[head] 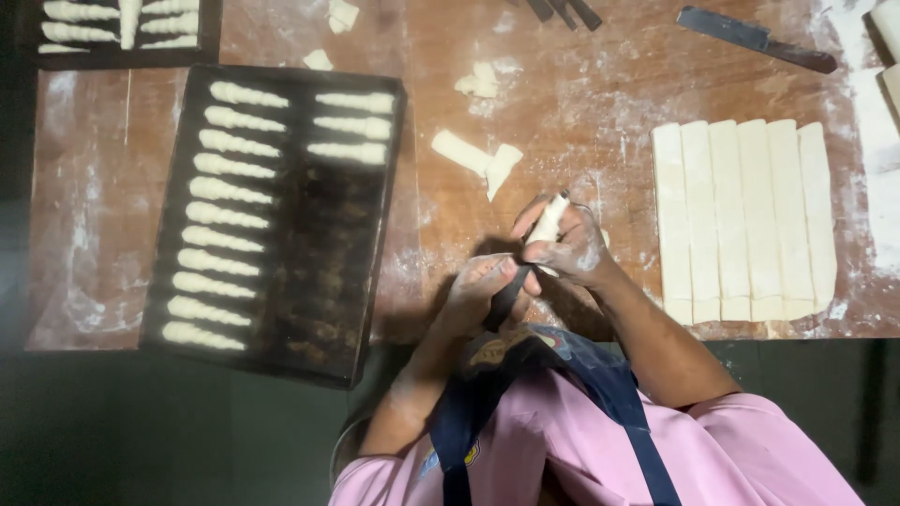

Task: The person takes flat strips of dough, wraps each strip in a spiral around a dark conical metal mold, and places the covered mold onto a baking tray alongside previously finished ones. They repeat this cycle continuously, occasionally repositioning the tray and picking up a new mold and dough strip.

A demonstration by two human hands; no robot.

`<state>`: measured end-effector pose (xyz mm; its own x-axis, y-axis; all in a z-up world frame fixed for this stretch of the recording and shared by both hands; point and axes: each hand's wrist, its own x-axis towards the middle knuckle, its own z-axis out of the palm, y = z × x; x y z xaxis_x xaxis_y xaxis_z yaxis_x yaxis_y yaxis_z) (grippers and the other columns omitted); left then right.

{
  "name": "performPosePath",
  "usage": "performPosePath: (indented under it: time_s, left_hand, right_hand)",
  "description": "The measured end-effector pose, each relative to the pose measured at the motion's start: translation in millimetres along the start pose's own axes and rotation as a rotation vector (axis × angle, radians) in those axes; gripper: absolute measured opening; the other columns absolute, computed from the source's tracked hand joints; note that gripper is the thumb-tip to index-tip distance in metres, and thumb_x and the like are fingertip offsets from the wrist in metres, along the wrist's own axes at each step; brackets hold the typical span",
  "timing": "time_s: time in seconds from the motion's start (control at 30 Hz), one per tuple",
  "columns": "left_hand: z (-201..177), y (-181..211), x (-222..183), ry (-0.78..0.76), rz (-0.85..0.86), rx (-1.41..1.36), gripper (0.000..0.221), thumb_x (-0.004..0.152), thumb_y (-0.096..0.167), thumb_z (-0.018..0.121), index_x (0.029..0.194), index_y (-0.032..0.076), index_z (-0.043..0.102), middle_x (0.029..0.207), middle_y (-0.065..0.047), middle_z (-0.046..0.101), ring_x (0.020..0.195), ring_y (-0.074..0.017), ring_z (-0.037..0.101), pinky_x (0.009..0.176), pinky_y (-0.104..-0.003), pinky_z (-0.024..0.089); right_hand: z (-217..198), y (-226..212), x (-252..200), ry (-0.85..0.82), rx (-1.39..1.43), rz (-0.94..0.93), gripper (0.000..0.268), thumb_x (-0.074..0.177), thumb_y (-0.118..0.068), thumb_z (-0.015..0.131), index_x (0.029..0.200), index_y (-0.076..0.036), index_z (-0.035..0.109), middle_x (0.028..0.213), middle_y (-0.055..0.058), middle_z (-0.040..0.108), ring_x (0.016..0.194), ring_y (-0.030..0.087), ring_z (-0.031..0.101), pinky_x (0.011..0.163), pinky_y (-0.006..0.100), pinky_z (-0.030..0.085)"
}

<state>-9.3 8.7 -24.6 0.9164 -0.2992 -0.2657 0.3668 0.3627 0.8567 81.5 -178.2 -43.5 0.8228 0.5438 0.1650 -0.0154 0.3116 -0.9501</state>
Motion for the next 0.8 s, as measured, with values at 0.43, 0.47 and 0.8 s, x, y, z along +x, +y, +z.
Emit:
performPosePath:
  time_s: [0.43,0.47,0.8]
  left_hand:
    - [19,13,0,-0.079,0.198,-0.048,0.037,0.107,0.032,0.061,0.102,-0.004,0.063,0.070,-0.012,0.065,0.056,-0.0167,0.061,0.054,-0.027,0.047]
    - [30,29,-3,0.040,0.426,0.217,0.036,0.107,0.031,0.061,0.103,-0.005,0.060,0.072,-0.013,0.065,0.058,-0.0184,0.062,0.056,-0.028,0.048]
    - [17,7,2,-0.053,0.177,0.008,0.029,0.107,0.023,0.057,0.108,-0.005,0.064,0.076,-0.008,0.065,0.060,-0.0147,0.060,0.056,-0.027,0.049]
  right_hand:
    - [-9,5,1,0.069,-0.137,-0.018,0.035,0.087,-0.032,0.084,0.099,-0.004,0.067,0.087,0.002,0.064,0.074,0.009,0.060,0.063,0.024,0.048]
    - [-10,6,2,0.177,-0.311,-0.006,0.034,0.088,-0.035,0.082,0.096,-0.006,0.068,0.084,0.001,0.066,0.072,0.009,0.062,0.062,0.024,0.049]
    - [-5,4,-3,0.030,-0.079,-0.049,0.041,0.084,-0.031,0.089,0.102,-0.002,0.065,0.093,0.003,0.065,0.081,0.010,0.062,0.072,0.023,0.051]
